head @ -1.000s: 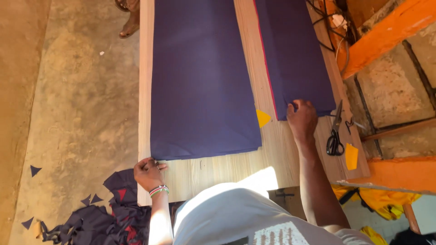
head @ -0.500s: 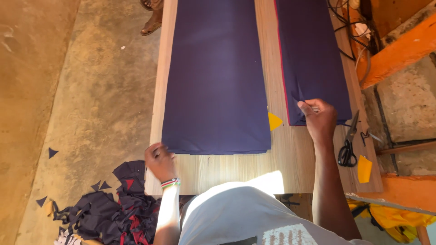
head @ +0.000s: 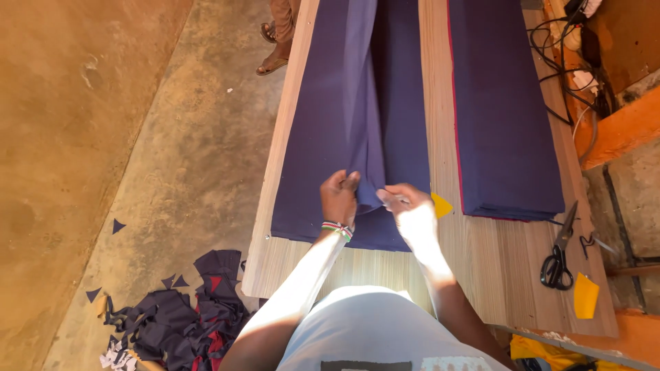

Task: Aligning and folding large pieces of blue fabric on a cutting table in a factory.

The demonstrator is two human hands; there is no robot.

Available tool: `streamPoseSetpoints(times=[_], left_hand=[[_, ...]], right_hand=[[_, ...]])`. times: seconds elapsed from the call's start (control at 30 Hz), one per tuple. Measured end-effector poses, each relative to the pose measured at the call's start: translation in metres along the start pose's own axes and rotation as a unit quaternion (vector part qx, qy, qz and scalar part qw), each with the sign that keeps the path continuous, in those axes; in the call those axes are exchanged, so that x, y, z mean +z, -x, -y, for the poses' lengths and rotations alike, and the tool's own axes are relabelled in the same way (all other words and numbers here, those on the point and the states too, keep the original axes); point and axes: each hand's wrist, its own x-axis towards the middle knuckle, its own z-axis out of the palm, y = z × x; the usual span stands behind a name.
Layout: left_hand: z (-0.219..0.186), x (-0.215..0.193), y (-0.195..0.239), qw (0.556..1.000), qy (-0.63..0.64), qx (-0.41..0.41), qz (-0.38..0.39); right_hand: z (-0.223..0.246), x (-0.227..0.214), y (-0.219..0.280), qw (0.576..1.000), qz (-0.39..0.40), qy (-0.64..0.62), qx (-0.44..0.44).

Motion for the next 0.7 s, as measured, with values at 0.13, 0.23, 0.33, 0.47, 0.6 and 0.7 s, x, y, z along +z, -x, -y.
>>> streamPoseSetpoints(times=[0.13, 0.23, 0.33, 0.47, 0.6, 0.7], left_hand=[[0.040, -0.064, -0.035, 0.992, -0.089, 0.030, -0.086], [0.011, -0.095, -0.017, 0.985, -0.044, -0.017, -0.164], [0.020, -0.121, -0.015, 0.954, -0.218, 0.045, -0.202], [0.046, -0.137, -0.020, 0.946, -0.204, 0.033, -0.248], [0.030, -0.142, -0.003, 0.956, -0.081, -0.077, -0.272], [0.005, -0.142, 0.019, 0.947, -0.100, -0.108, -0.284]], right_hand=[[-0.063, -0.031, 0.000, 0.997, -0.028, -0.078, 0.005], [-0.097, -0.058, 0.012, 0.990, -0.088, -0.104, 0.031], [-0.144, -0.086, 0.018, 0.989, -0.107, -0.095, 0.036], [-0.192, -0.107, 0.021, 0.985, -0.140, -0.080, 0.064], [-0.121, -0.097, 0.045, 0.975, -0.134, -0.005, 0.178], [-0.151, -0.095, 0.048, 0.975, -0.127, -0.017, 0.184]])
